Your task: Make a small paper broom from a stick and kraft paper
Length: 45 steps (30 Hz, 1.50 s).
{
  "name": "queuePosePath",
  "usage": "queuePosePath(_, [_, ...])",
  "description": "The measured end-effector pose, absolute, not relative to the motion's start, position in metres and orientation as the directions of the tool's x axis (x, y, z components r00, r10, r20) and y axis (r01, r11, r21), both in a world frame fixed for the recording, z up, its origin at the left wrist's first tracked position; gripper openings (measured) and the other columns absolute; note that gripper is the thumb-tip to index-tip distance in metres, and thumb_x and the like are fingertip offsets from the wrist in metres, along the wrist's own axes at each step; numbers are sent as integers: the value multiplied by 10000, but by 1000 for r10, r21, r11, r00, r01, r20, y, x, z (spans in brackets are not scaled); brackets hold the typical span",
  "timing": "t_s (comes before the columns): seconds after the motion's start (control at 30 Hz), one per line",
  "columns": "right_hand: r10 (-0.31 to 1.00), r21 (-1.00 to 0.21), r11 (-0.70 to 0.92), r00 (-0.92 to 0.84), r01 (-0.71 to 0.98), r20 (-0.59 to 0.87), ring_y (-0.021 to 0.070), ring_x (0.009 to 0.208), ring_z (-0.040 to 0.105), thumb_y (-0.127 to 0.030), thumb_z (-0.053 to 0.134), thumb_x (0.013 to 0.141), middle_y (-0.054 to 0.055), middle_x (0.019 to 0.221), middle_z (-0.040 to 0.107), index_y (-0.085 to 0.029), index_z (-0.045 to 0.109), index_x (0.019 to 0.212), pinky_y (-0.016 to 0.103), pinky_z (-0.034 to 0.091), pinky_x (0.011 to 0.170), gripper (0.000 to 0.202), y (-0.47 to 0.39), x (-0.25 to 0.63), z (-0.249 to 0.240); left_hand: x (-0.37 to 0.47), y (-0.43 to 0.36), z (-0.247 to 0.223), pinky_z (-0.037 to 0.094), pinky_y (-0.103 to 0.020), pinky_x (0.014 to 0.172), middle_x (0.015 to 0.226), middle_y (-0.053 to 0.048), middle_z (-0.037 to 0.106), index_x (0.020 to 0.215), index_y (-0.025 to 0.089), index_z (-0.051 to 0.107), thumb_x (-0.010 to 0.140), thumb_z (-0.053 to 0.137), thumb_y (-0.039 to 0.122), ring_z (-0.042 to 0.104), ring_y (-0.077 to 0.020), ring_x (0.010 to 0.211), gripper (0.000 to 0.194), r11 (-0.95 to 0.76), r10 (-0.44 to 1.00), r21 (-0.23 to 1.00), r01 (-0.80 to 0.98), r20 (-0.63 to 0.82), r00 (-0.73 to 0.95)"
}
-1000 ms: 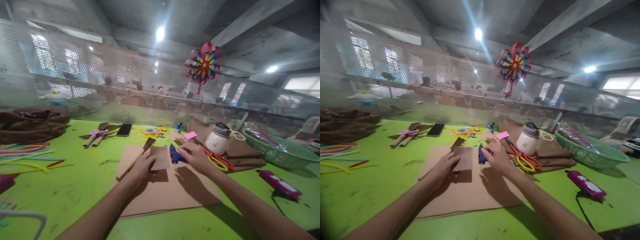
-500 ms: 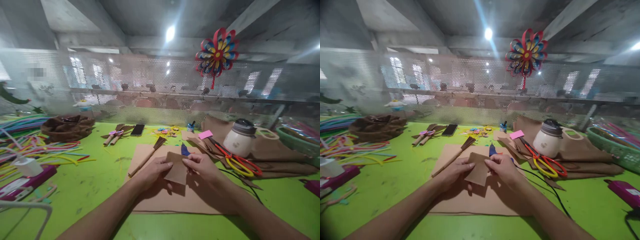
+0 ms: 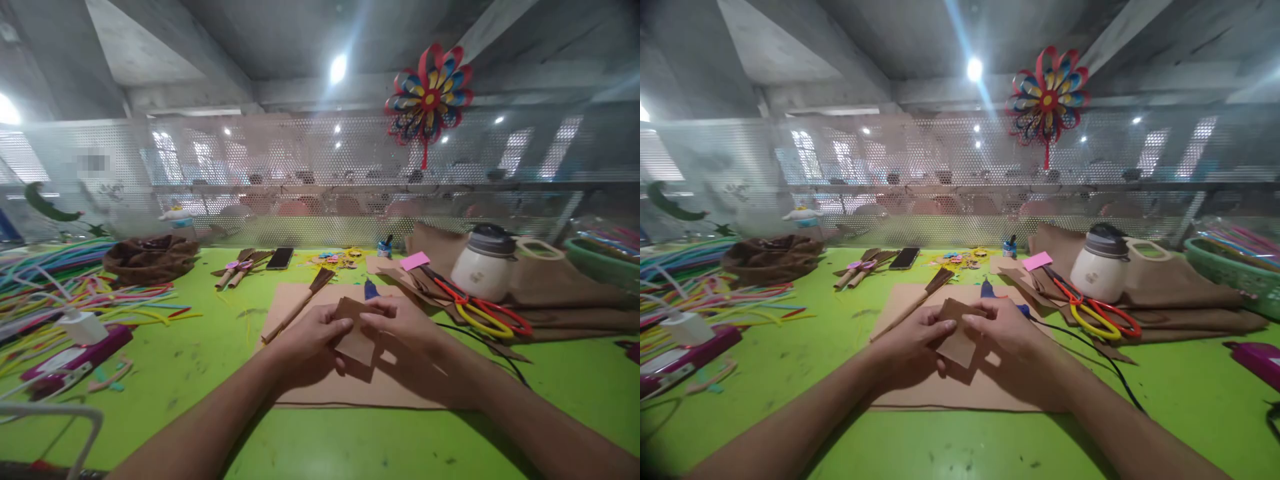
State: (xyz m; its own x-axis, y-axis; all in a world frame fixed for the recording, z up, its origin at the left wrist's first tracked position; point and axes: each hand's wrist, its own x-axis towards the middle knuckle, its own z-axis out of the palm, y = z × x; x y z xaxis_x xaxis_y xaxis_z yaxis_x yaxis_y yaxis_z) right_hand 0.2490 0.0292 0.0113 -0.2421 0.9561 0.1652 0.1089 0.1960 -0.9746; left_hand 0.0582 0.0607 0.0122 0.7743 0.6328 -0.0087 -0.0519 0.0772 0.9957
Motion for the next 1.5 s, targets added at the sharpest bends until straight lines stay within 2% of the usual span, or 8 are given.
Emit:
queuePosePath(0.17, [967,-922,251,-121,295,224,150,539,512,-387,626,745,20,563,566,-162,632,638,261,379,490,250,34,252,6,64,55,17,468,-234,465,821,-106,644,962,122,616,816,582,351,612,-162,611,274,104,671,991,-89,-3,741])
queuePosePath(0.37, [887,-776,368,57,513,459,154,617,497,-356,562,764,21,631,568,-166,595,622,253,367,550,239,42,254,7,66,59,6,477,-224,541,776,-85,624,893,122,583,834,560,416,594,-123,611,301,148,825,951,-273,34,565])
queuePosePath(0.57, [879,-829,372,129,418,459,133,579,441,-392,584,762,9,615,525,-169,532,572,251,342,533,298,38,249,10,65,70,6,481,-260,489,619,-61,633,762,110,594,724,687,338,578,-134,498,249,37,882,995,-96,13,471])
queuePosePath(0.77, [919,-921,339,141,190,367,105,520,382,-392,602,767,-40,524,438,-168,517,585,242,289,500,301,34,245,10,65,72,13,489,-257,526,600,-60,660,766,101,621,740,655,359,613,-144,518,262,-111,886,993,-34,115,449])
queuePosePath(0.93, [933,-941,298,158,160,322,99,501,373,-378,621,758,-46,499,436,-168,509,565,249,272,500,306,38,247,8,65,69,16,494,-264,530,595,-82,677,746,105,610,773,614,389,621,-150,507,286,-119,873,993,-7,108,475])
queuePosePath(1.2, [941,-951,284,155,124,301,92,495,379,-386,637,752,-48,489,444,-170,488,543,246,280,499,335,38,247,7,64,68,15,498,-259,511,601,-98,680,711,119,565,822,569,385,620,-151,485,289,-52,856,998,-22,56,514])
queuePosePath(1.33, [937,-944,303,138,127,319,93,486,401,-416,639,755,-38,489,467,-164,516,549,244,292,492,348,38,249,10,63,72,13,493,-227,482,598,-93,671,743,112,558,819,591,274,631,-152,505,181,80,849,987,-137,4,528])
queuePosePath(1.5, [953,-944,294,123,-147,278,110,504,496,-524,559,789,28,612,588,-133,621,788,252,367,489,396,40,258,23,57,78,11,454,-157,415,566,-72,642,760,71,596,805,565,132,592,-100,436,82,285,812,918,-277,-78,578])
